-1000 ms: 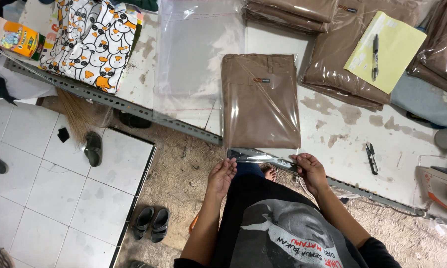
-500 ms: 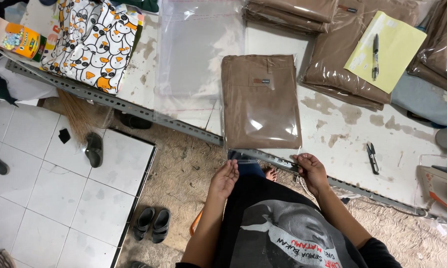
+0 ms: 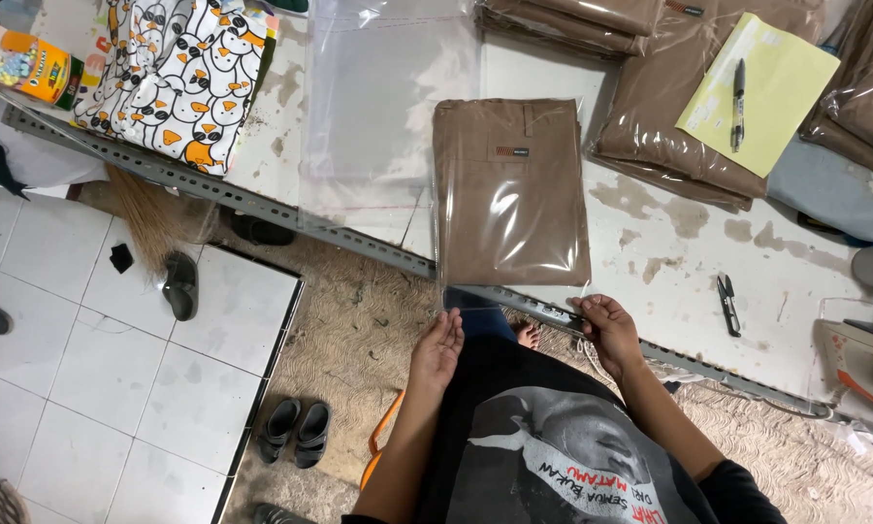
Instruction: Packaging folded pants into plastic bags and applying handwritten labels.
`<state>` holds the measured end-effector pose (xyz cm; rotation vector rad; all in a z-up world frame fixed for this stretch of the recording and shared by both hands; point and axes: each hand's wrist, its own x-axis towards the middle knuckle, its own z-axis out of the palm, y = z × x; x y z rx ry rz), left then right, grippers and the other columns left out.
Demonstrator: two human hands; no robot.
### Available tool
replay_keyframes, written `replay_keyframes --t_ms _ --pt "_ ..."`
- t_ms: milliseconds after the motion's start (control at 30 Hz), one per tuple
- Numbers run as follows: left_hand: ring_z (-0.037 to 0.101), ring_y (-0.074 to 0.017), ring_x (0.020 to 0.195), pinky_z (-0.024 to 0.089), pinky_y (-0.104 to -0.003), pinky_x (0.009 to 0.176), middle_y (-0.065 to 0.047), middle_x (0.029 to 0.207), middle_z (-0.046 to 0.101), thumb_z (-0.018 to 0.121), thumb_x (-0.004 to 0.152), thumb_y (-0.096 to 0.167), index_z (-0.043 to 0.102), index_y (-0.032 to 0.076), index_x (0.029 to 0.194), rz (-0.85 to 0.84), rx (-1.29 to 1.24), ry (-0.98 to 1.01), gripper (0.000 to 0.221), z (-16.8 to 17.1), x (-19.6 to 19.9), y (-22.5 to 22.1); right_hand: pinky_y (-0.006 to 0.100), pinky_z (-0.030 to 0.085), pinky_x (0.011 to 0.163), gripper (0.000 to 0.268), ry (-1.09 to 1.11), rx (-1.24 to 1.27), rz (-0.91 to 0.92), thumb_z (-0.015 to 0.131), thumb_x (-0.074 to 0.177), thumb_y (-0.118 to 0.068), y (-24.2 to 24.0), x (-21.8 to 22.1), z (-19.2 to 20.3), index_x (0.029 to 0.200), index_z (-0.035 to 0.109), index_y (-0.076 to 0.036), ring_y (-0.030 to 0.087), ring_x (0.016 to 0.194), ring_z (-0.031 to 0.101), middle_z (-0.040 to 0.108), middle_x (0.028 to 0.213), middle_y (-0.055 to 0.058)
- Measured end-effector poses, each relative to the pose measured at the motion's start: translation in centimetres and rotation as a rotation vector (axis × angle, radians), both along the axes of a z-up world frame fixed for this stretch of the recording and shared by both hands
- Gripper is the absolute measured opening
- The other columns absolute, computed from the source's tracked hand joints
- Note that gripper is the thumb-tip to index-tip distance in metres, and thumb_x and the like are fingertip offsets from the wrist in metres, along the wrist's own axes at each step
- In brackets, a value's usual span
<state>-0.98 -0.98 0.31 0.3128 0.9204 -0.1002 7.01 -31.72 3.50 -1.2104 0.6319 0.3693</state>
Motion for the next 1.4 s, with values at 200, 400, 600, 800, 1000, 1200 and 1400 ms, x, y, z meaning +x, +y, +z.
replay_keyframes --t_ms 200,400,600,800,1000,1200,1400 --pt "0.071 -0.0181 0.089 0.057 -0.034 0.088 -0.008 0.114 0.077 0.071 0.095 0.032 0.076 0.013 0.103 0.208 -0.191 -0.086 0.021 1.4 0.2 -1.4 0.019 0.038 0.048 0.015 -0.006 -0.004 0.002 0.071 0.096 -0.012 -0.2 0.0 -0.5 0.105 0.059 -0.013 0.010 0.049 0.060 0.077 0.102 0.009" --pt "0.062 -0.0166 0.082 0.052 -0.033 0.085 -0.002 0.100 0.075 0.072 0.095 0.028 0.072 0.018 0.095 0.215 -0.102 -0.143 0.010 -0.8 0.8 -0.9 0.019 0.036 0.048 0.015 0.004 -0.008 0.008 0.071 0.096 -0.013 -0.2 0.0 -0.3 0.104 0.059 -0.014 0.010 0.049 0.060 0.077 0.103 0.009" --pt "0.065 -0.0152 0.085 0.056 -0.028 0.081 -0.003 0.097 0.070 0.069 0.099 0.021 0.067 0.012 0.099 0.061 0.294 0.012 0.009 1.7 0.6 -0.1 0.020 0.036 0.048 0.015 0.001 -0.007 0.002 0.071 0.096 -0.013 -0.2 0.0 -0.2 0.104 0.058 -0.013 0.011 0.049 0.060 0.077 0.101 0.009" --pt "0.064 -0.0145 0.080 0.057 -0.026 0.072 -0.006 0.093 0.058 0.059 0.104 0.012 0.060 0.006 0.101 -0.010 0.621 0.161 0.007 4.4 2.1 -1.3 0.020 0.044 0.047 0.018 0.089 -0.009 -0.031 0.066 0.103 -0.027 0.2 0.0 2.0 0.106 0.063 -0.010 0.015 0.061 0.073 0.078 0.100 0.011" --pt "0.061 -0.0159 0.078 0.054 -0.023 0.067 -0.007 0.091 0.052 0.056 0.104 0.012 0.055 0.006 0.101 0.071 0.681 0.251 0.007 1.8 2.5 -1.5 0.023 0.048 0.042 0.022 0.083 -0.305 0.047 0.077 0.096 -0.021 0.0 -0.3 0.6 0.101 0.071 0.000 0.021 0.059 0.074 0.076 0.086 0.021" --pt "0.054 -0.0183 0.088 0.048 -0.036 0.081 -0.008 0.091 0.052 0.067 0.098 0.031 0.056 0.008 0.098 0.006 0.928 0.266 0.026 6.9 2.5 0.3 0.040 0.055 0.070 0.029 -0.059 -1.094 0.246 0.072 0.095 -0.041 -0.9 -0.8 4.5 0.103 0.071 -0.013 0.028 0.085 0.075 0.077 0.088 0.008" --pt "0.046 -0.0311 0.134 0.042 -0.045 0.107 -0.021 0.140 0.049 0.063 0.103 0.043 0.050 0.000 0.142 -0.558 0.797 -0.097 0.060 11.4 7.7 2.3 0.047 0.050 0.098 0.061 -1.061 -1.348 0.501 0.078 0.078 -0.041 3.4 1.7 4.8 0.125 0.064 -0.004 0.039 0.119 0.062 0.063 0.123 0.019"
